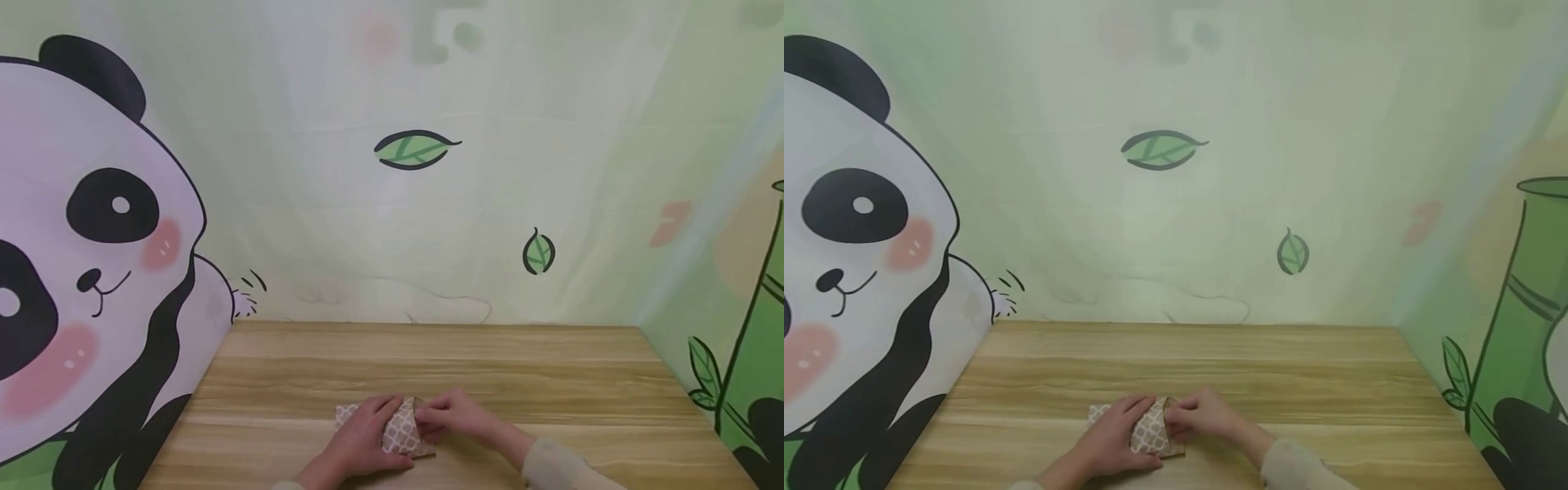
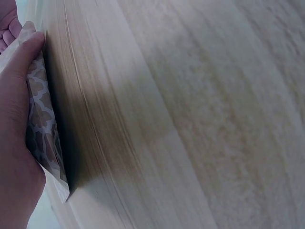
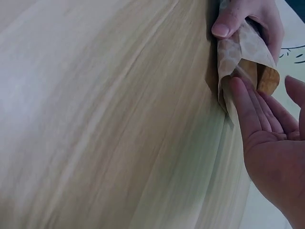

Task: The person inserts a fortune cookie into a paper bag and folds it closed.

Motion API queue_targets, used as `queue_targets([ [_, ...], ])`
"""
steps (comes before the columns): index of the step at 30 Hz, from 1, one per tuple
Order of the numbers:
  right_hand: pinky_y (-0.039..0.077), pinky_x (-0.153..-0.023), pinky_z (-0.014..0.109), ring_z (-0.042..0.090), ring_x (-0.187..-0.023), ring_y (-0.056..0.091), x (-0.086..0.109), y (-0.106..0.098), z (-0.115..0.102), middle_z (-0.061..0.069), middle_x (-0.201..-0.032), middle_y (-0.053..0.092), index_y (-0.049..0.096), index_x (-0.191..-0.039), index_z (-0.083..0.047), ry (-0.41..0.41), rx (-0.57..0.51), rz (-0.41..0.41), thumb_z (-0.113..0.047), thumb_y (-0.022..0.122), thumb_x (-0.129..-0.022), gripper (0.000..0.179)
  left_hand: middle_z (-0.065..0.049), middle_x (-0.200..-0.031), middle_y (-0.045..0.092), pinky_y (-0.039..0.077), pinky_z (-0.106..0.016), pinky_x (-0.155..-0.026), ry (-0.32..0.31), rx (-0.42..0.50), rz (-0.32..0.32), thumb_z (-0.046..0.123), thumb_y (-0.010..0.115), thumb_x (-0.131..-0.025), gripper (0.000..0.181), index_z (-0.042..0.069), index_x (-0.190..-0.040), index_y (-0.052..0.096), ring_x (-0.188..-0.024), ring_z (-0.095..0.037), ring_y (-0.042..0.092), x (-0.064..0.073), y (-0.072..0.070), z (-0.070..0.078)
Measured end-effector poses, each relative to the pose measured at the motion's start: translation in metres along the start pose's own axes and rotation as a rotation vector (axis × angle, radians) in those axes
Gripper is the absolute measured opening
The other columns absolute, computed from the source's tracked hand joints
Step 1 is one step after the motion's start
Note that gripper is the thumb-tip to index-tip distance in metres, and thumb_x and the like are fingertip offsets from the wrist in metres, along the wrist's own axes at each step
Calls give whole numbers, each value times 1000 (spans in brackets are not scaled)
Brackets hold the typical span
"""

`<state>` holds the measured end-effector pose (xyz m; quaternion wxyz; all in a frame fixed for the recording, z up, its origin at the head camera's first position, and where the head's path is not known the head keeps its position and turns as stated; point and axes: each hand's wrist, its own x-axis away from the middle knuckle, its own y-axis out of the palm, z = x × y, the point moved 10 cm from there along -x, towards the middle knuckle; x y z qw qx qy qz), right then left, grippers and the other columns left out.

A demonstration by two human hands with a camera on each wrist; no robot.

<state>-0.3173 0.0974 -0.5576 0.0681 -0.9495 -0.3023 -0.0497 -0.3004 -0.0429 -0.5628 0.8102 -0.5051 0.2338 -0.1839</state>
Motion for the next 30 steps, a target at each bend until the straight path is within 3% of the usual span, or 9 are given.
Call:
queue_targets([
  [5,65,-88,42,34,-104,78,-2,2,10,27,-114,77,71,-124,14,63,-102,3,-14,63,-109,33,-8,-150,59,51,-51,-111,0,-5,-6,69,86,-76,105,9,-156,54,-135,-28,57,-1,0,1],
  [12,65,-90,45,37,-109,76,7,-11,5,30,-116,75,66,-126,19,73,-104,12,-18,60,-110,41,-7,-151,59,50,-49,-113,-4,-23,-46,67,88,-74,106,11,-157,52,-136,-28,57,-4,3,2],
  [22,64,-92,46,35,-108,76,5,1,11,31,-119,74,63,-133,18,90,-173,-3,-16,58,-111,41,-9,-153,57,49,-50,-114,7,-22,-74,64,89,-75,108,9,-159,49,-137,-29,56,-6,1,4],
  [30,64,-92,43,29,-104,77,8,-4,12,30,-114,75,63,-129,19,56,-204,34,-15,60,-109,40,-9,-146,62,52,-51,-110,-5,4,-21,60,89,-77,99,10,-156,53,-133,-29,59,-8,-4,5],
])
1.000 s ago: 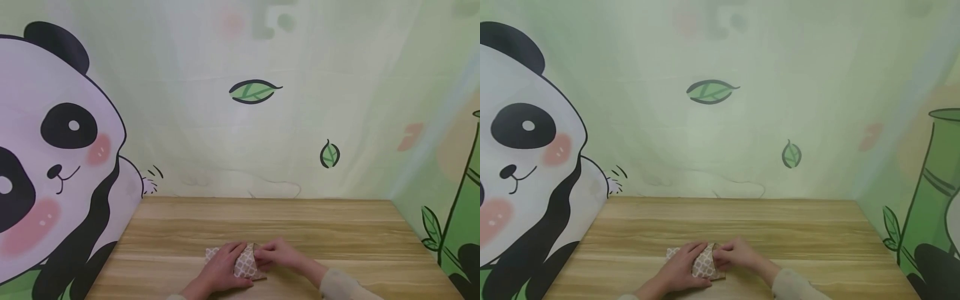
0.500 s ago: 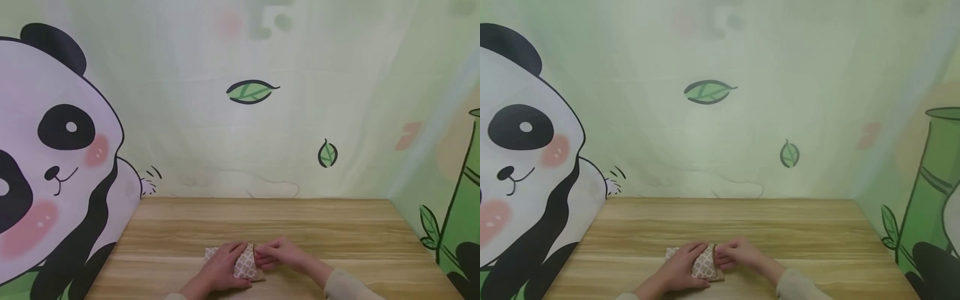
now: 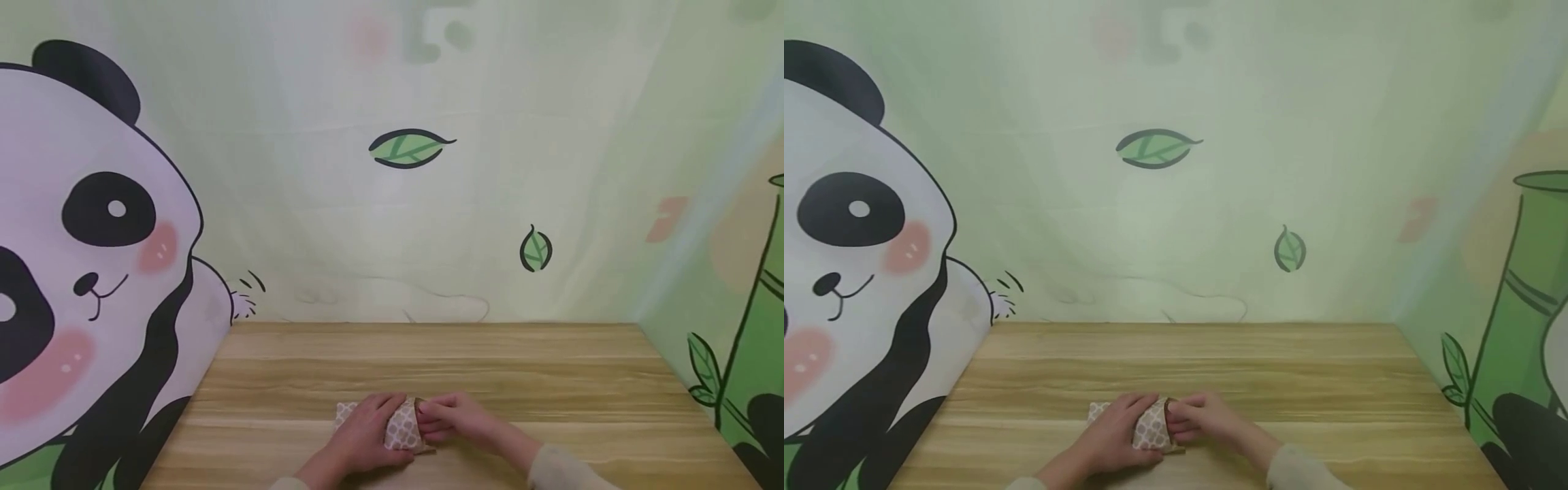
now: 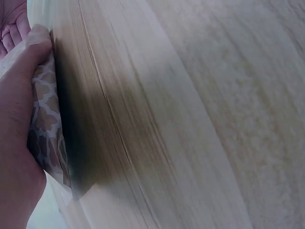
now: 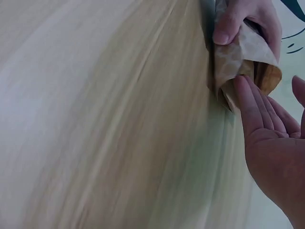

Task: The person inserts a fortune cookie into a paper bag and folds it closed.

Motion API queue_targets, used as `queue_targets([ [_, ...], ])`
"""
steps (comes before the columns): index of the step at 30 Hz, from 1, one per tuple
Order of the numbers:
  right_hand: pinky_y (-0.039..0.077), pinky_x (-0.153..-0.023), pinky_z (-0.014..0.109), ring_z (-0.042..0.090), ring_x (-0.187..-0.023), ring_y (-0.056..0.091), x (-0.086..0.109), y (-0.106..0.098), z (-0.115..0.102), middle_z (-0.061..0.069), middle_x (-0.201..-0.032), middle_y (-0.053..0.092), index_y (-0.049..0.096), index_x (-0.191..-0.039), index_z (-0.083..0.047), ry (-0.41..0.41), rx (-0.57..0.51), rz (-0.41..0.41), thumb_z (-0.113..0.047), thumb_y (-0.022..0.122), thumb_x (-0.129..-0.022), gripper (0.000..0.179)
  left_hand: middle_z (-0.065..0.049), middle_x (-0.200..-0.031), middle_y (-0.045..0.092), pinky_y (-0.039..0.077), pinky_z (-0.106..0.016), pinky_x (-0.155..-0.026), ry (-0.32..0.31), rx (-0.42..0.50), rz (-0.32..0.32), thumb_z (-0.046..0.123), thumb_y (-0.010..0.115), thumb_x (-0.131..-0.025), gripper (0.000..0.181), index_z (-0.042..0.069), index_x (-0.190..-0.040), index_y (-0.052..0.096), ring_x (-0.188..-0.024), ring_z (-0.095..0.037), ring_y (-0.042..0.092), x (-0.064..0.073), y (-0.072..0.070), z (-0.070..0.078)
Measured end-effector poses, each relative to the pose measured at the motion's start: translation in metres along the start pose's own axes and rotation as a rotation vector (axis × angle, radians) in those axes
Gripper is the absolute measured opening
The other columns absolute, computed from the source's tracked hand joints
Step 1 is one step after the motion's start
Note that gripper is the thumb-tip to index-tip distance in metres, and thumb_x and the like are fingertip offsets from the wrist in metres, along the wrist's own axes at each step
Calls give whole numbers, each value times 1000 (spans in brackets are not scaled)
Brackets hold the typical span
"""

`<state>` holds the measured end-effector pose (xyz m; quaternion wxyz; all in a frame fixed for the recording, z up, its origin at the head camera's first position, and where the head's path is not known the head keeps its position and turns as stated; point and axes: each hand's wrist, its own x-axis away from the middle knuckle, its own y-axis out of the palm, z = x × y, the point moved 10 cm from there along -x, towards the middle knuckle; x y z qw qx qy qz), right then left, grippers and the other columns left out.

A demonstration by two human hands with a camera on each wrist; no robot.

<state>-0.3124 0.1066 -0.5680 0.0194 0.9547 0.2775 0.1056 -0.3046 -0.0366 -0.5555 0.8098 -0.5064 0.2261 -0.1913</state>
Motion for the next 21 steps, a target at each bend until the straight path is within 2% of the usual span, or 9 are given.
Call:
queue_targets([
  [4,62,-95,46,35,-108,77,10,-15,-16,34,-117,73,60,-131,22,-77,70,27,-13,64,-108,42,-9,-141,64,55,-52,-105,-32,81,69,57,91,-76,97,11,-154,55,-126,-28,62,-2,-7,0],
  [7,62,-95,46,37,-108,76,17,-31,-29,35,-117,73,60,-129,24,-140,165,92,-12,66,-107,43,-8,-140,65,56,-52,-103,-59,153,145,56,92,-76,97,12,-154,56,-124,-27,63,-2,-16,0],
  [10,62,-95,45,38,-108,76,20,-43,-36,34,-116,73,61,-129,24,-161,226,133,-11,67,-106,41,-8,-140,65,56,-53,-102,-75,189,227,56,93,-75,97,12,-154,56,-123,-27,63,-1,-23,2],
  [13,63,-94,47,36,-105,77,20,-44,-39,32,-115,74,62,-128,23,-154,239,122,-11,67,-106,41,-9,-139,64,57,-52,-102,-81,208,296,52,96,-74,97,12,-153,56,-124,-27,62,0,-28,5],
  [18,65,-88,48,22,-93,78,14,-39,-44,26,-109,78,68,-123,17,-140,247,117,-12,73,-103,36,-10,-138,64,58,-50,-100,-78,235,396,46,99,-71,98,12,-153,57,-123,-25,61,3,-33,13],
  [21,67,-82,42,15,-86,77,12,-37,-53,22,-104,78,70,-118,16,-159,288,124,-7,73,-101,29,-10,-142,61,57,-51,-102,-81,255,407,48,98,-71,102,13,-156,53,-127,-26,59,3,-32,17],
])
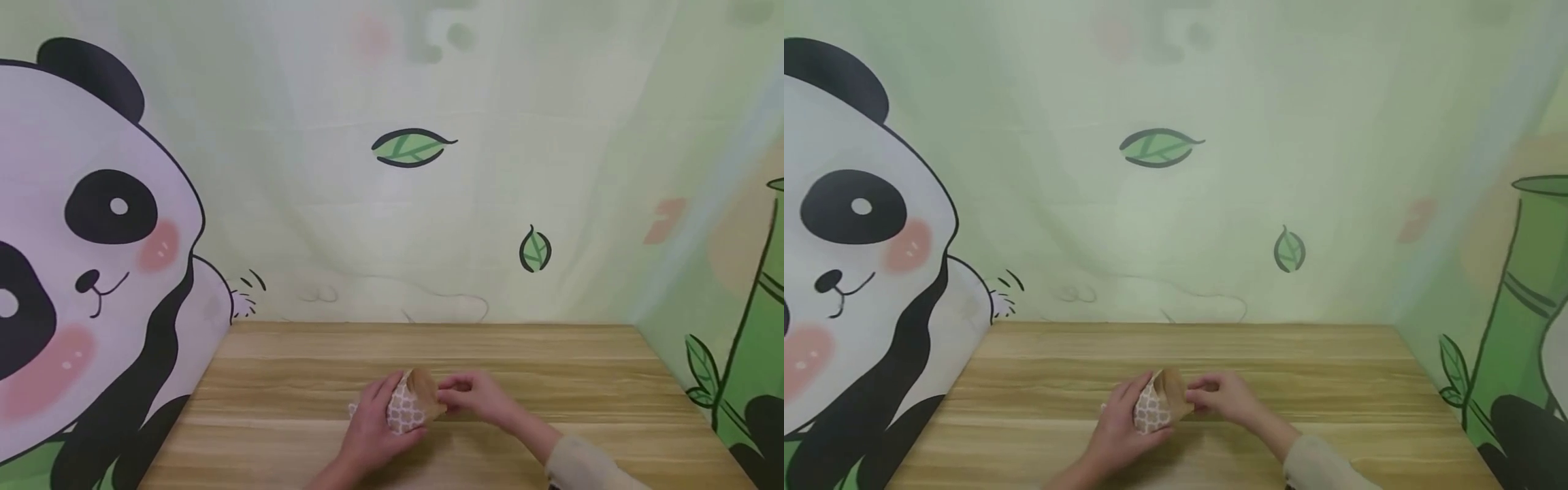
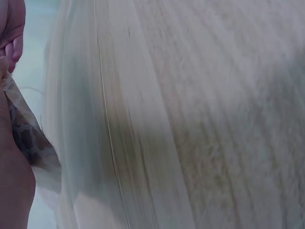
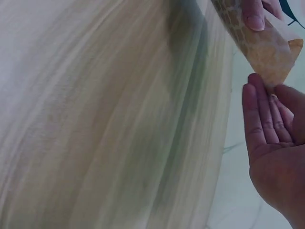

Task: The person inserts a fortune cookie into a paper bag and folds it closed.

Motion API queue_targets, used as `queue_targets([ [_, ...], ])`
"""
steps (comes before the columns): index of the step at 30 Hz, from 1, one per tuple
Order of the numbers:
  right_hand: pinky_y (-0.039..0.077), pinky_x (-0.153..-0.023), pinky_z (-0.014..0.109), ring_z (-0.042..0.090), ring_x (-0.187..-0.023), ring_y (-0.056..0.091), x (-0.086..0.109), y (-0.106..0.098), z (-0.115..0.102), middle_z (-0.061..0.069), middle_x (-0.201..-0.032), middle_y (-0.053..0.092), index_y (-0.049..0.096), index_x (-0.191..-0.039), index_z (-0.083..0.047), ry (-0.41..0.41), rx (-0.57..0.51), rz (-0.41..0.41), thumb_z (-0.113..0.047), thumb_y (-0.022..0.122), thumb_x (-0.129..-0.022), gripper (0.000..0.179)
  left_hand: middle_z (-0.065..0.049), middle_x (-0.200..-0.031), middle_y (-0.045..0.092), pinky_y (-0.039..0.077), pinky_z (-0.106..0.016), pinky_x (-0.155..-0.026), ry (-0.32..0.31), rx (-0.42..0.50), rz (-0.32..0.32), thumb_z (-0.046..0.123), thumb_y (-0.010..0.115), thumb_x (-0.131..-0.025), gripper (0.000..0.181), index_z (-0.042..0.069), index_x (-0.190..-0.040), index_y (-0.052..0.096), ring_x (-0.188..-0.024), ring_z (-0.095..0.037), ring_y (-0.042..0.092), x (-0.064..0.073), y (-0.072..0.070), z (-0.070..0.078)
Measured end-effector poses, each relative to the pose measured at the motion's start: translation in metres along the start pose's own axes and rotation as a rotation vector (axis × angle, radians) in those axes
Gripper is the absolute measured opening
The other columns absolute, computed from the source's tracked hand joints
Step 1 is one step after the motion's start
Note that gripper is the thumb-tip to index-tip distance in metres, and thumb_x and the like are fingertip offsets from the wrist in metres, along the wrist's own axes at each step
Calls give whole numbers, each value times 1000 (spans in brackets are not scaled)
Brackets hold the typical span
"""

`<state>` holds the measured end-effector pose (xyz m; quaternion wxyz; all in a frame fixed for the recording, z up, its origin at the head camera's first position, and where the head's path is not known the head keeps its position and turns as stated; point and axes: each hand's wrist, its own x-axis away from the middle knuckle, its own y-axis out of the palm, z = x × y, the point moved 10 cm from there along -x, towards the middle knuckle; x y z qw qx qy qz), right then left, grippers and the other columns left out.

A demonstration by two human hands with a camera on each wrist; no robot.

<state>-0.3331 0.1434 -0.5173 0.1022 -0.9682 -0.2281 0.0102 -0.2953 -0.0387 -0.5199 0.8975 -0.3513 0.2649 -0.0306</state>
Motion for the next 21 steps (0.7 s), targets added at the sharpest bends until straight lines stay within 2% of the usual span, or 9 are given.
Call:
queue_targets([
  [4,67,-79,43,13,-83,75,-5,-1,-24,24,-101,78,71,-113,16,-83,77,-37,0,69,-101,20,-12,-154,53,54,-56,-107,-34,28,-55,56,96,-73,113,15,-164,43,-135,-32,55,1,4,1],
  [7,67,-77,44,13,-82,75,-7,-1,-45,23,-100,78,74,-110,11,-153,179,-86,0,68,-102,15,-14,-160,48,52,-61,-108,-65,59,-86,60,95,-73,119,16,-167,36,-138,-37,54,0,3,1],
  [9,67,-74,41,13,-80,74,-8,-4,-58,20,-98,79,76,-109,8,-192,253,-101,-1,69,-102,14,-15,-161,46,51,-63,-108,-79,77,-97,61,92,-75,118,17,-168,34,-139,-39,53,-1,0,1],
  [14,63,-68,28,10,-74,68,-11,-10,-78,9,-89,77,79,-106,2,-244,383,-113,-3,70,-101,11,-14,-159,50,46,-68,-111,-81,155,-99,55,78,-93,96,15,-168,34,-142,-39,53,-3,-7,0],
  [17,62,-68,27,9,-74,67,-12,-9,-80,5,-86,76,79,-105,0,-240,416,-137,-3,70,-101,11,-10,-154,57,43,-68,-114,-83,215,-98,47,69,-102,79,13,-166,39,-141,-35,54,-4,-10,0],
  [21,64,-70,32,9,-76,69,-13,-10,-86,8,-91,78,79,-106,2,-244,412,-145,-2,69,-100,11,-6,-142,65,43,-63,-117,-121,309,-75,37,63,-108,63,9,-161,46,-135,-29,60,-8,-13,0],
])
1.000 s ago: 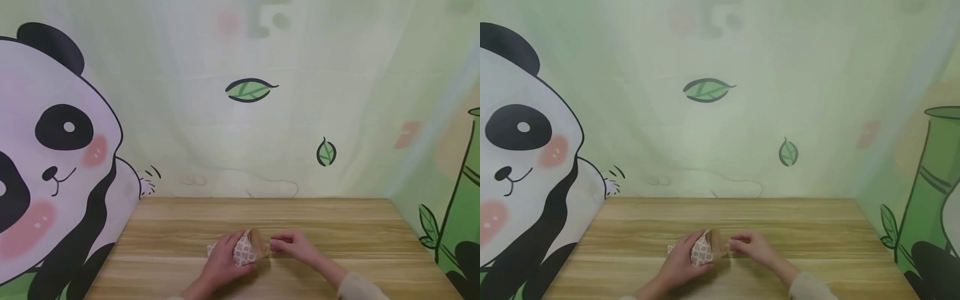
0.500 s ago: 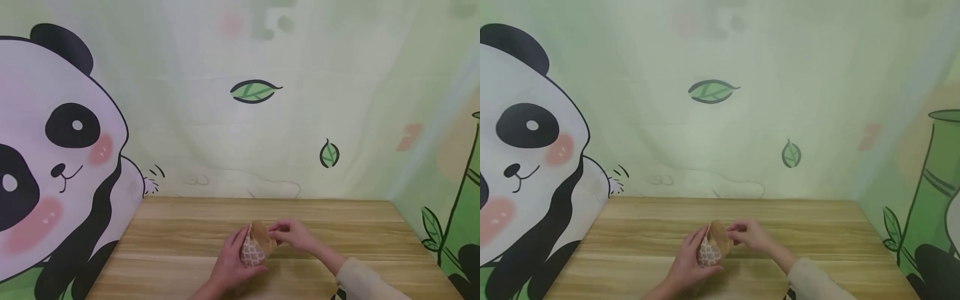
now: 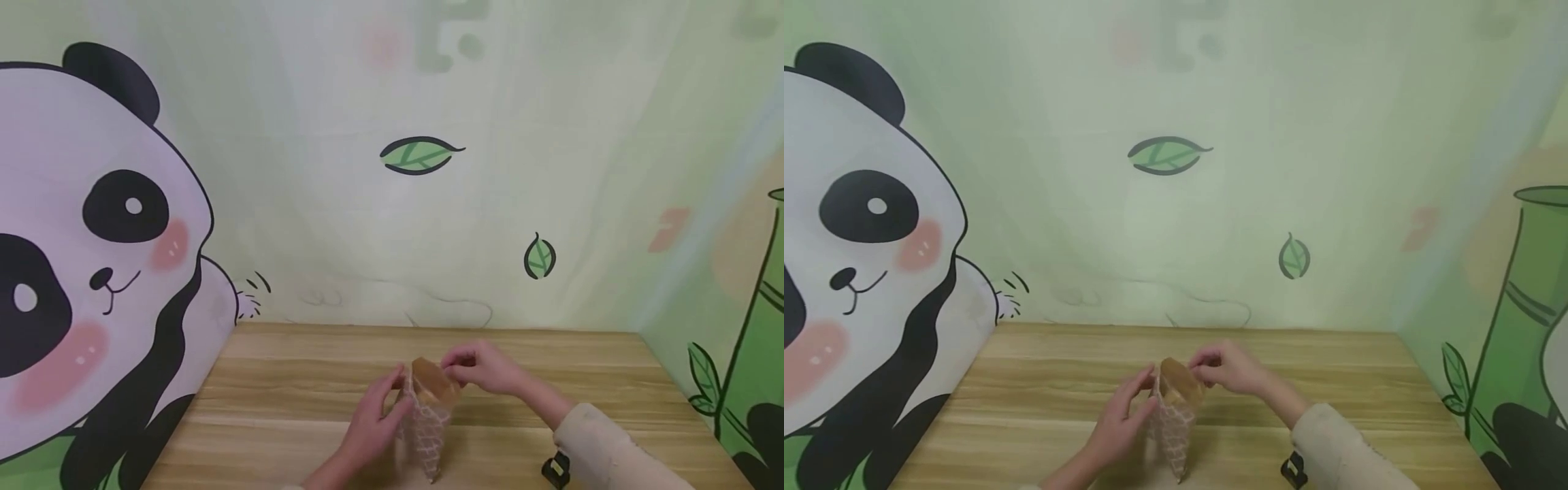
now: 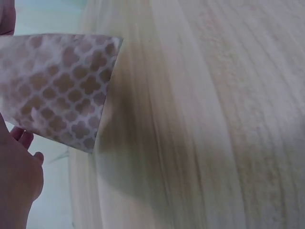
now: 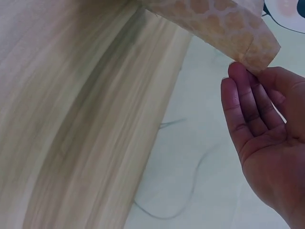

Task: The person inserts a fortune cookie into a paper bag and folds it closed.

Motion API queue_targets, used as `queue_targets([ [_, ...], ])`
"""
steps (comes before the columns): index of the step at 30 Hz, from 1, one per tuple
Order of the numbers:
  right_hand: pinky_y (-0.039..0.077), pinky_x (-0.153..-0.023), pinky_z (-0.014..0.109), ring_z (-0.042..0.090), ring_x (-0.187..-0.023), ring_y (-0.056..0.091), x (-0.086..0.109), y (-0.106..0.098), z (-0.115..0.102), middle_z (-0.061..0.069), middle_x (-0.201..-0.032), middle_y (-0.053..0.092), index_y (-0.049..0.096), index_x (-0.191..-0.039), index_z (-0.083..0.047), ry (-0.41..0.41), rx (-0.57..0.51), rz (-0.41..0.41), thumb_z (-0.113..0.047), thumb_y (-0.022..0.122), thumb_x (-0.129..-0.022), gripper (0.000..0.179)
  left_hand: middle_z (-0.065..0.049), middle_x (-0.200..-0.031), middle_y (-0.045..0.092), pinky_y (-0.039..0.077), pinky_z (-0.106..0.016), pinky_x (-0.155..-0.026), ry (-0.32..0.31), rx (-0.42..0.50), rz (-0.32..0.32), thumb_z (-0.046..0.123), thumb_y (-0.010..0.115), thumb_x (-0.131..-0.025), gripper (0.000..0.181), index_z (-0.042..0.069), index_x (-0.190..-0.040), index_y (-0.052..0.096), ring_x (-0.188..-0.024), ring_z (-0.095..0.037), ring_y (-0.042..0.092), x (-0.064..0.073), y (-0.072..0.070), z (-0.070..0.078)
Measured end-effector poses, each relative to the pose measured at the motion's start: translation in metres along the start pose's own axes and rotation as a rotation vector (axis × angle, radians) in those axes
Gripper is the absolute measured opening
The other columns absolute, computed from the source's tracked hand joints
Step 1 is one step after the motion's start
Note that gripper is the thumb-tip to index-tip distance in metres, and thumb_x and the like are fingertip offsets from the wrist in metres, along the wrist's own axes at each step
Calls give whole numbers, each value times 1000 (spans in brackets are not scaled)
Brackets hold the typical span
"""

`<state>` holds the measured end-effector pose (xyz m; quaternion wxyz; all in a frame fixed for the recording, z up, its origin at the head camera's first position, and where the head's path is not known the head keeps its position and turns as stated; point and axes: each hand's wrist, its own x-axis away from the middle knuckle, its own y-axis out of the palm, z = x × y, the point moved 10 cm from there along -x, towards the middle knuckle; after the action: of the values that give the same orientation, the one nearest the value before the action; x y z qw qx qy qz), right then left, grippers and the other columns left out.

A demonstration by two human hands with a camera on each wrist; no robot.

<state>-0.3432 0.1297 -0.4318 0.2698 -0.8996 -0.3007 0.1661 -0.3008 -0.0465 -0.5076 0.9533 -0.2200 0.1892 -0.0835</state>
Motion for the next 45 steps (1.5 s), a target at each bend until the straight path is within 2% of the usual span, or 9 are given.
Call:
queue_targets([
  [3,63,-71,31,9,-79,69,-1,-4,-5,7,-95,79,79,-107,0,-2,24,6,-3,68,-100,13,-6,-134,69,46,-57,-116,-5,68,31,29,63,-109,53,6,-156,53,-128,-27,64,-4,-3,4],
  [7,58,-69,24,7,-79,65,-3,-7,-12,1,-96,78,81,-106,-5,-8,90,8,-4,69,-100,13,-4,-126,73,54,-47,-110,77,74,58,20,61,-110,33,8,-139,68,-120,-24,68,-7,-4,18],
  [12,57,-70,24,5,-80,63,-7,-3,-16,-1,-96,78,81,-105,-6,-24,126,-1,-4,69,-100,13,2,-107,74,59,-33,-89,138,44,53,17,57,-112,19,14,-114,75,-100,-14,67,-8,0,29],
  [18,57,-71,24,5,-81,63,-8,0,-17,1,-96,78,81,-106,-4,-21,114,-3,-3,69,-101,13,-1,-117,78,59,-31,-94,41,108,14,24,59,-112,26,12,-127,75,-109,-13,70,-10,8,21],
  [22,57,-73,24,7,-84,65,-7,-1,-16,3,-98,78,81,-107,-3,-7,83,6,-4,69,-101,13,-3,-108,78,60,-26,-88,-42,178,30,24,66,-108,20,9,-115,77,-100,-12,71,-13,10,14],
  [27,59,-78,26,10,-90,68,-4,-3,-2,5,-103,79,81,-110,-5,44,35,35,-10,70,-103,14,-4,-96,76,58,-22,-78,-86,227,66,18,73,-103,13,6,-103,77,-87,-9,68,-15,9,10],
  [34,64,-90,34,21,-101,74,28,-4,36,17,-114,76,68,-129,12,187,-272,119,-20,58,-112,38,-3,-90,73,54,-20,-75,-231,261,111,19,75,-100,14,4,-99,75,-82,-10,64,-14,4,-6],
  [37,62,-96,35,30,-109,74,48,3,42,26,-120,73,62,-134,17,190,-347,125,-18,54,-114,41,-3,-91,73,56,-21,-77,-270,267,125,16,76,-99,12,4,-101,74,-85,-13,65,-14,2,-11],
  [45,62,-93,28,26,-113,73,69,26,26,21,-126,73,63,-139,8,89,-170,148,-19,73,-103,46,-5,-94,74,59,-22,-81,-268,256,159,10,75,-97,9,2,-102,75,-89,-16,68,-18,-2,-11],
])
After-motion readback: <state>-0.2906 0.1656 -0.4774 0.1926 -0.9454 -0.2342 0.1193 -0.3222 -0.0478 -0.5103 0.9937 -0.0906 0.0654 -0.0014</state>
